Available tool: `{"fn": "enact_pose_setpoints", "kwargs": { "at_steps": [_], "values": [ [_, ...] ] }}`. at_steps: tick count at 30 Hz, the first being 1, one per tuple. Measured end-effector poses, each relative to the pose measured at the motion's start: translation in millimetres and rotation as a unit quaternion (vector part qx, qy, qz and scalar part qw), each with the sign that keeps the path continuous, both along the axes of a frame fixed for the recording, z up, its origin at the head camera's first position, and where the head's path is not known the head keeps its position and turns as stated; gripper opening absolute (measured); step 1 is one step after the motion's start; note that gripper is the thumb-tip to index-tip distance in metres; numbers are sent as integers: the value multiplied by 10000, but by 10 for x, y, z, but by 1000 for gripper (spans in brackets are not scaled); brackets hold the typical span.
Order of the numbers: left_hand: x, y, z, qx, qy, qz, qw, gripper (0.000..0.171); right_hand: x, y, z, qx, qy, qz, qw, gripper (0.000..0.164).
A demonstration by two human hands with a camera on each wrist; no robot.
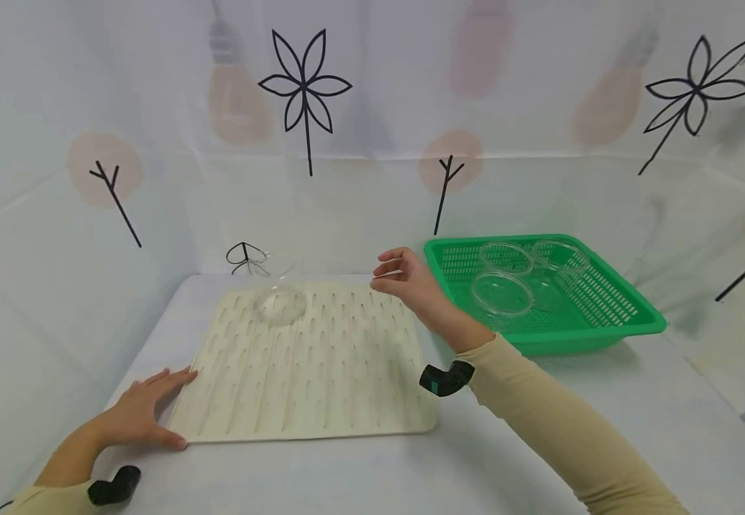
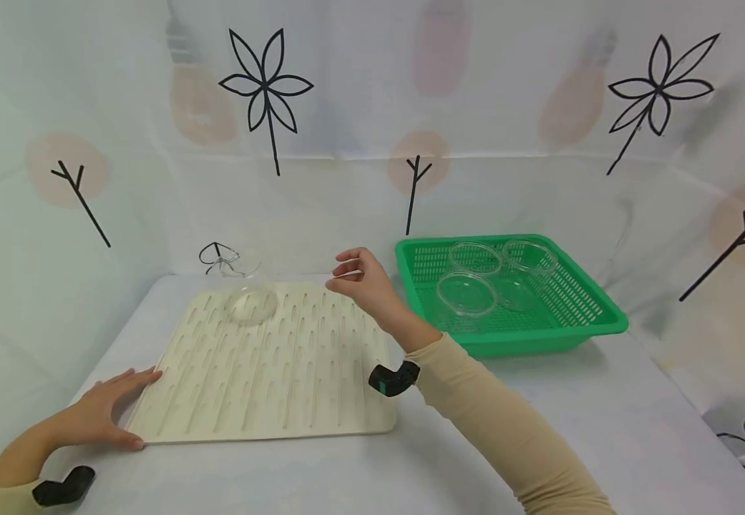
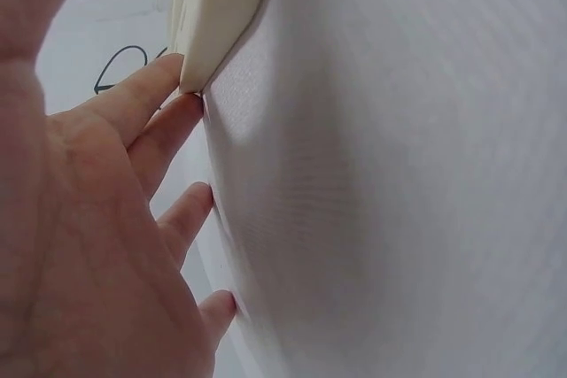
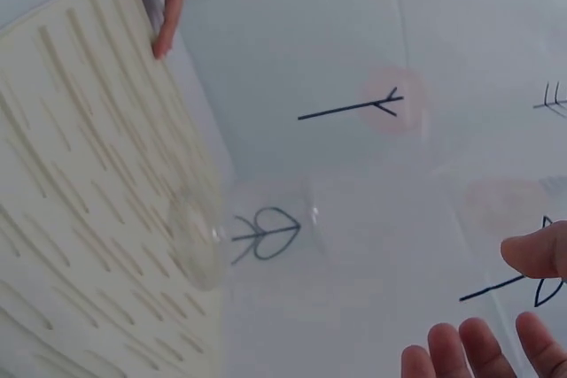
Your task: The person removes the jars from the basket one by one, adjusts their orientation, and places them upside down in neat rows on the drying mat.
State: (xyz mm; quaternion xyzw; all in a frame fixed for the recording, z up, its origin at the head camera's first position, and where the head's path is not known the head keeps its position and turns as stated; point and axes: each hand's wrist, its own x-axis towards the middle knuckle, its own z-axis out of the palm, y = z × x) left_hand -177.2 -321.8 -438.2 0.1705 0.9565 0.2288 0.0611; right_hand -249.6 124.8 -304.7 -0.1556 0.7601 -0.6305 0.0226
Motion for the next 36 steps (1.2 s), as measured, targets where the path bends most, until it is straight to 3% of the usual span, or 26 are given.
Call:
{"fn": "enact_pose_setpoints", "kwargs": {
  "at_steps": [19, 36],
  "values": [
    [0, -18, 31, 156, -38, -15, 9999, 102, -109, 607, 85, -390, -237, -537, 9975, 37],
    [7, -7, 32, 76, -30, 3, 10000, 102, -135, 1199, 196, -47, -10, -1027, 9947, 30]
  ]
}}
